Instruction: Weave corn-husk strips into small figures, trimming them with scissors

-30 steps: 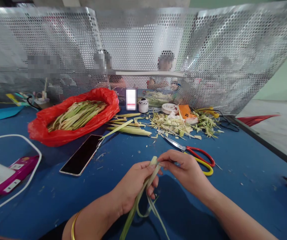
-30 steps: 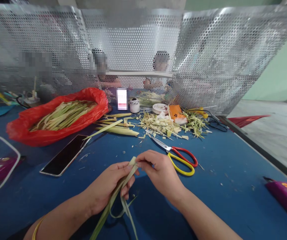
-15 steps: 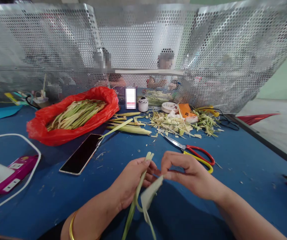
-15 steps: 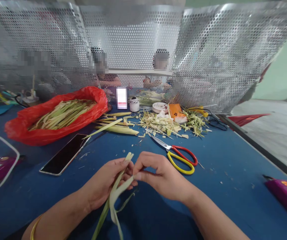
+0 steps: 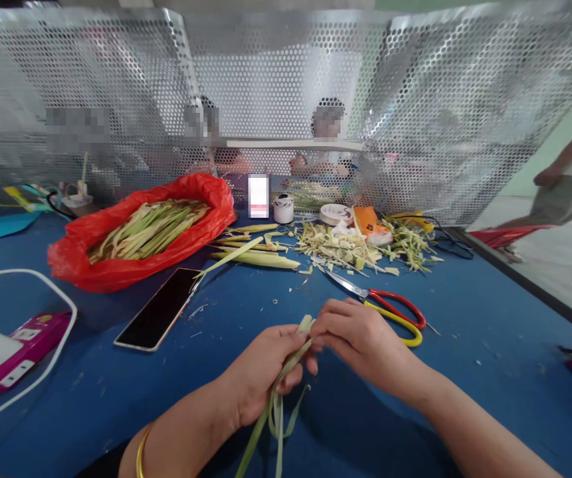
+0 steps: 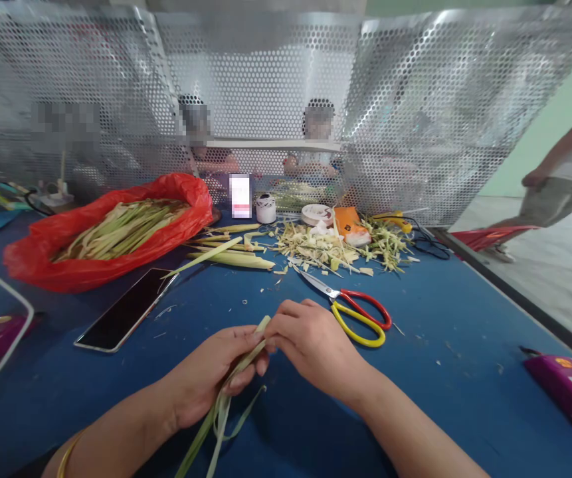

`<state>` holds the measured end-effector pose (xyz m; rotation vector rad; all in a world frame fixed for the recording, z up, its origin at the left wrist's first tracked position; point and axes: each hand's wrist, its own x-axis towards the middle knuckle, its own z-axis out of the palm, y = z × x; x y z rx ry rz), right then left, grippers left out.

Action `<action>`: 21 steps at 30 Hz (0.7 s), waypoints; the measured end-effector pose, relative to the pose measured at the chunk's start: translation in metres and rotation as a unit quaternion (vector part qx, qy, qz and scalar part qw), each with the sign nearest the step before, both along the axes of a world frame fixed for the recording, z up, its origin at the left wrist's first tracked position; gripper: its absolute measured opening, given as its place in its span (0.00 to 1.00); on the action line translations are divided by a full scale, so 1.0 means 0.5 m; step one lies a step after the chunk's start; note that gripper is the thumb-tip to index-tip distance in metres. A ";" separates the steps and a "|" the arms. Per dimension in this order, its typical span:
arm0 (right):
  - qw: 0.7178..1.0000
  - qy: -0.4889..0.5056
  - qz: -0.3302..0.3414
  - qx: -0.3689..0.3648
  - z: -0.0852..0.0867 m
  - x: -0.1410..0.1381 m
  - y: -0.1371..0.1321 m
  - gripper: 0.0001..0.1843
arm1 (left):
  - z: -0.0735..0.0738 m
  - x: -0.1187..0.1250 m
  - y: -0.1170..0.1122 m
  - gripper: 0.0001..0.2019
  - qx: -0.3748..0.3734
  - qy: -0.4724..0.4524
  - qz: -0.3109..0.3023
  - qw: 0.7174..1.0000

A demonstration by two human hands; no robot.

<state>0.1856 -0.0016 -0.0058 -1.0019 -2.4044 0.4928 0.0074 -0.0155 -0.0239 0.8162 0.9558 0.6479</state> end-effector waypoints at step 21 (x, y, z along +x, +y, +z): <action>0.996 0.051 -0.072 0.013 -0.015 0.009 0.007 0.15 | 0.014 -0.005 -0.003 0.14 -0.004 0.010 -0.040 0.999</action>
